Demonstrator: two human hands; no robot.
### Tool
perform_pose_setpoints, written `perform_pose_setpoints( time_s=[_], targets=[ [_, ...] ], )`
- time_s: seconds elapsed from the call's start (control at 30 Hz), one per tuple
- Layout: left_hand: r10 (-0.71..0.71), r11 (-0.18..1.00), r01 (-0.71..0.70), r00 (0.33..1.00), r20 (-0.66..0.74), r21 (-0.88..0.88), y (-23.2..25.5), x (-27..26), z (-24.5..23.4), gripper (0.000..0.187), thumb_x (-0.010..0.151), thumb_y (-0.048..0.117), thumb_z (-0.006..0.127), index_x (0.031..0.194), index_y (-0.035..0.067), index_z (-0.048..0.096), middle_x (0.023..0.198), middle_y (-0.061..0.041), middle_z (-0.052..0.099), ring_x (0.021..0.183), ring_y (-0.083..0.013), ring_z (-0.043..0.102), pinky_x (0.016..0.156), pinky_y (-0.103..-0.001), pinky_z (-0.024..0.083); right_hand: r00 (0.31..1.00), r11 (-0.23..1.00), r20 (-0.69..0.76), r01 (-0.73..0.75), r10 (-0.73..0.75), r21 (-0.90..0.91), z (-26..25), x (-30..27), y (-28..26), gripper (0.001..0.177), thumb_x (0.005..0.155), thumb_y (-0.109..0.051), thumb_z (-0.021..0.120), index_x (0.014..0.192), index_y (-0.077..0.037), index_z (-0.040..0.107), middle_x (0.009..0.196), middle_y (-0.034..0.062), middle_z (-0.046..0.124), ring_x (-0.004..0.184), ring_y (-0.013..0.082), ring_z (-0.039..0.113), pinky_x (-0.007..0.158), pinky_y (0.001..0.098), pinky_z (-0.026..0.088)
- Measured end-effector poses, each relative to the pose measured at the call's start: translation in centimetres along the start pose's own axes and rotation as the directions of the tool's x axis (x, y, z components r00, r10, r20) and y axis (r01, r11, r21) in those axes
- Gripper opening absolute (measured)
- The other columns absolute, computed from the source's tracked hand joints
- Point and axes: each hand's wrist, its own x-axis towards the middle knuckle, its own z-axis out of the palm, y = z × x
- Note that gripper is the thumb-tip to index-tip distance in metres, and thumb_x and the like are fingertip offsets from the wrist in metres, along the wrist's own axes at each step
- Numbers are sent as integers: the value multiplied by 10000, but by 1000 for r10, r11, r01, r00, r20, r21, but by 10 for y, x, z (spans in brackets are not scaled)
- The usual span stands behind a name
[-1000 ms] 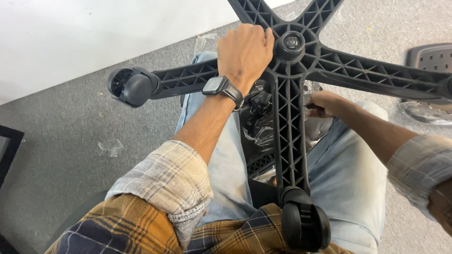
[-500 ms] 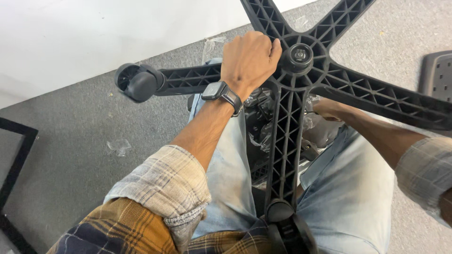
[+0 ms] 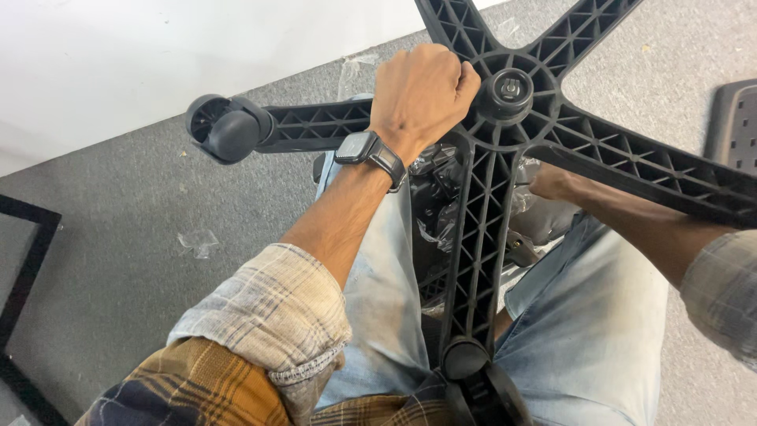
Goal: The person assembles the base of an office chair by attaching the five-star base to the central gas lift mechanism. They use a screwdriver to tighten the bolts securing the base to the lift, ensuring the connection is firm.
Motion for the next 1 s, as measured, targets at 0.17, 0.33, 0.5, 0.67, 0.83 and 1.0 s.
perform_pose_setpoints(
  time_s=[0.17,0.33,0.5,0.67,0.83,1.0],
  targets=[
    [30,999,-32,998,-50,-25,0,-3,-2,419,868,229,611,511,13,582,541,-149,586,454,-343,587,454,-447,474,976,963,201,127,-80,-238,-17,-39,-19,159,848,-36,605,930,8,734,843,185,754,718,272,750,605,384,645],
    [36,999,-36,992,-123,2,0,-6,0,370,835,246,633,556,4,640,579,-180,627,511,-387,618,494,-488,495,939,757,110,330,-327,-564,-34,-78,-35,108,754,-82,661,699,-56,751,675,153,688,619,245,699,589,386,593],
    [34,999,-30,994,-104,38,6,-3,0,375,847,259,629,579,-2,663,621,-192,658,542,-407,641,512,-501,515,984,900,30,171,-174,-401,-51,-88,-53,186,802,-59,587,714,-34,749,655,150,701,599,250,704,564,399,559],
    [34,998,-28,994,-107,55,5,-3,0,370,853,253,622,589,-2,671,627,-194,664,561,-413,647,530,-510,521,993,993,7,-115,115,27,-46,-62,-32,204,827,-170,616,773,1,712,716,175,677,612,255,642,537,417,501],
    [38,996,-30,995,-96,79,7,-2,-3,388,854,246,619,550,7,642,578,-184,631,517,-389,627,503,-488,509,969,905,112,-244,219,347,-8,-23,17,210,871,-246,623,813,-47,658,730,115,630,641,210,576,590,356,474],
    [-19,998,21,999,-26,52,7,-3,-4,430,888,237,600,515,25,590,483,-135,559,409,-300,569,438,-431,466,983,779,182,-140,34,611,13,-1,36,129,850,-182,585,799,-83,650,673,-15,594,647,126,571,605,284,534]
  ],
)
